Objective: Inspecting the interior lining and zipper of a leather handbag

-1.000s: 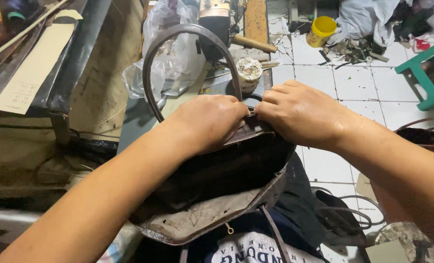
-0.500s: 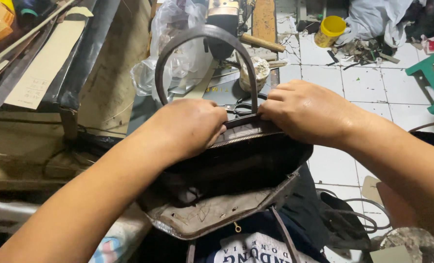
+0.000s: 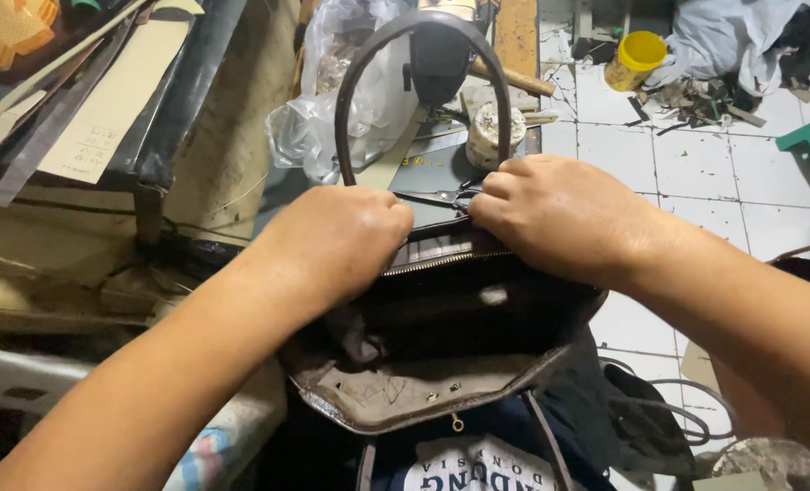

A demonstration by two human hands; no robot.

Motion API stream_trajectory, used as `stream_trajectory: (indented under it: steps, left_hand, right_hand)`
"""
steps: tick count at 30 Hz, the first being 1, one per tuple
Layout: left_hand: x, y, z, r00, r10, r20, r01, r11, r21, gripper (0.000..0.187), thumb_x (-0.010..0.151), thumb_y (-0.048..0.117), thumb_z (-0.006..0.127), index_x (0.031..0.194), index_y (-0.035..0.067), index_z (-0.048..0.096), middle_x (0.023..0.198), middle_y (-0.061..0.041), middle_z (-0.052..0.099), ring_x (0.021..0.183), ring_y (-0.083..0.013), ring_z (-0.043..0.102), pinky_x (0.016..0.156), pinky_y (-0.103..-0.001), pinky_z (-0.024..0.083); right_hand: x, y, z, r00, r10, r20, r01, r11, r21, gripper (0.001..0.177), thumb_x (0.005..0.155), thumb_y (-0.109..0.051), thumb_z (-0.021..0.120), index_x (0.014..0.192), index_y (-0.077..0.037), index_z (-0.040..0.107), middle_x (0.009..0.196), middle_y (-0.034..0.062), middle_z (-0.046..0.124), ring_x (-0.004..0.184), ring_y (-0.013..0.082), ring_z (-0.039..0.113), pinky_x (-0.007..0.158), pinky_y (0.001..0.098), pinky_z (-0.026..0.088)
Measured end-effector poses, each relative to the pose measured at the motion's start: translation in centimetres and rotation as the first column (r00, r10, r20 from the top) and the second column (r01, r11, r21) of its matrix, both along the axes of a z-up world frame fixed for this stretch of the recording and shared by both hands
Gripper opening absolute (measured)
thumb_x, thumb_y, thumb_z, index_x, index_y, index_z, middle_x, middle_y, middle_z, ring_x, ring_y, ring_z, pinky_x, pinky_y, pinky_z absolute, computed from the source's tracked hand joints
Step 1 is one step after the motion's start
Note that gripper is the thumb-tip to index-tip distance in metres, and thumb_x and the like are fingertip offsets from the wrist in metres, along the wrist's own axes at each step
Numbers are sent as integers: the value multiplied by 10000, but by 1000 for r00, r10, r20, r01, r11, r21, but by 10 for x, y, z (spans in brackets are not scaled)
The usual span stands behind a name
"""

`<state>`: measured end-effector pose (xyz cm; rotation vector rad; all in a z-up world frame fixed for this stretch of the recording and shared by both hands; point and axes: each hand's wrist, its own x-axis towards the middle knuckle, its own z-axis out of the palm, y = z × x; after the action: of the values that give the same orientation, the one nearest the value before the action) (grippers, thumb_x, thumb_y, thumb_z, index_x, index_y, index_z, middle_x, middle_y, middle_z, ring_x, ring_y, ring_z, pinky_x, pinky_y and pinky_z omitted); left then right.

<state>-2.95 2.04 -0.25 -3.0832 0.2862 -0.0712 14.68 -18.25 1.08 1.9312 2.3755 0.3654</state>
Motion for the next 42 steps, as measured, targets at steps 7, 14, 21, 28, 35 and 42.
stream_trajectory:
  steps: [7,14,21,28,35,42]
  left_hand:
    - [-11,9,-13,971,-127,204,106,988,110,52,866,140,595,827,173,598,785,-35,643,725,-271,658,574,-443,525]
    - [-33,28,-6,989,53,137,-44,997,-68,219,958,276,617,790,136,617,753,-79,652,708,-369,661,582,-530,524]
    - [-49,25,9,974,226,-3,-225,969,-105,229,935,374,618,905,152,662,925,-63,721,867,-351,695,664,-543,553]
    - [-45,36,-16,983,95,160,-82,993,-84,215,943,301,633,809,136,665,770,-76,654,688,-371,670,554,-525,535]
    - [-62,33,8,972,233,21,-220,942,-255,184,900,330,583,919,159,647,802,-98,667,832,-356,714,643,-460,581]
    - [-66,36,1,948,313,-65,-315,883,-348,228,858,375,602,799,164,663,714,-96,670,772,-364,709,626,-431,568]
  right_hand:
    - [-17,22,-6,998,51,26,-51,999,-9,72,909,-204,602,849,-166,590,811,7,654,740,254,615,662,412,527]
    - [-20,38,-3,996,46,-79,-53,994,-92,91,936,-203,584,960,-123,620,877,41,680,785,281,647,716,439,545]
    - [-26,52,-16,990,83,-117,-87,996,-32,161,960,-208,552,830,-115,576,800,43,666,735,304,643,709,448,549]
    - [-39,68,-16,980,148,-136,-154,988,-34,122,962,-214,574,1001,-99,577,853,50,649,759,306,642,714,460,531]
    - [-36,77,-28,966,228,-120,-202,959,197,141,962,-202,518,865,-137,598,764,59,629,757,277,694,722,374,569]
    - [-48,92,-28,949,282,-138,-255,949,184,138,941,-180,509,836,-122,578,759,73,603,740,304,682,723,395,559]
